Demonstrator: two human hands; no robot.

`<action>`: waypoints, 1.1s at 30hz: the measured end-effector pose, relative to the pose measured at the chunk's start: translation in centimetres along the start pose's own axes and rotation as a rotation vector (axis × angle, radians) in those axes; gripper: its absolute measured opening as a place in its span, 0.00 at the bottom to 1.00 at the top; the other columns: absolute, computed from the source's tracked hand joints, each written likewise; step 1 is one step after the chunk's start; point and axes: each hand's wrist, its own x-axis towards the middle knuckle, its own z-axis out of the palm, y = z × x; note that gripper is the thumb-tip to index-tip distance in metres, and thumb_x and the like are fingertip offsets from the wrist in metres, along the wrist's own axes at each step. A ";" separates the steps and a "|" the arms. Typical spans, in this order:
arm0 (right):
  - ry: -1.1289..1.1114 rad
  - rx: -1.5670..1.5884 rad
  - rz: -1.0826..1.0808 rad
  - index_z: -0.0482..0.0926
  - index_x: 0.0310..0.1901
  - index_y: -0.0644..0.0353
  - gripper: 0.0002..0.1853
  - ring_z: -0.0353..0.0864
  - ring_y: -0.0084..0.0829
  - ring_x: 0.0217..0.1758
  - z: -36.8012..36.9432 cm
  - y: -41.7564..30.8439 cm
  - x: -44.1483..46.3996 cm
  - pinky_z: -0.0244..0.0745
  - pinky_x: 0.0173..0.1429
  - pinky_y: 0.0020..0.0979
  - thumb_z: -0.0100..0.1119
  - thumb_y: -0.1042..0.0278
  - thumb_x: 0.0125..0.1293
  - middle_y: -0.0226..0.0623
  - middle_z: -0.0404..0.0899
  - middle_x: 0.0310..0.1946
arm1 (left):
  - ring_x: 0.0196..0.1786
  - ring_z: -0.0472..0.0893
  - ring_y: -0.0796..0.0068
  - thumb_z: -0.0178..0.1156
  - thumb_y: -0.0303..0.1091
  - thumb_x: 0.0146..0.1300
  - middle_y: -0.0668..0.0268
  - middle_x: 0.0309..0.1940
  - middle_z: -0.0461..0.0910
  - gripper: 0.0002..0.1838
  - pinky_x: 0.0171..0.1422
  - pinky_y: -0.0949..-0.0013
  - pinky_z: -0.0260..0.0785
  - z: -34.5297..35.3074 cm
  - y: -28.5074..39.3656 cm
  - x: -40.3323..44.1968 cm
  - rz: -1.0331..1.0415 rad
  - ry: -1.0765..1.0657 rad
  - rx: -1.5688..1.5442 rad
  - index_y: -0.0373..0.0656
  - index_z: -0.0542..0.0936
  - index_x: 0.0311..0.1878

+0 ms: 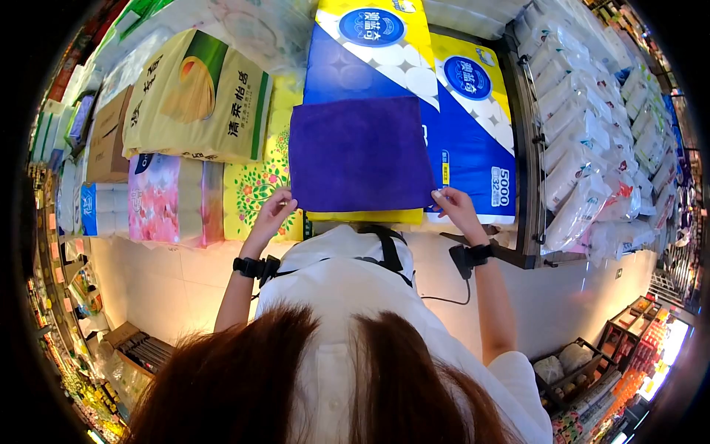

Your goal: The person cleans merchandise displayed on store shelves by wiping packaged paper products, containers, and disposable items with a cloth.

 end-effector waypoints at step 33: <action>0.141 -0.509 -0.540 0.76 0.48 0.59 0.15 0.81 0.32 0.44 1.5 -9.8 6.8 0.77 0.48 0.31 0.69 0.70 0.61 0.37 0.82 0.44 | 0.63 0.78 0.59 0.61 0.31 0.70 0.50 0.60 0.76 0.21 0.73 0.62 0.70 1.0 -0.7 -0.5 -0.761 -0.250 -0.692 0.26 0.73 0.60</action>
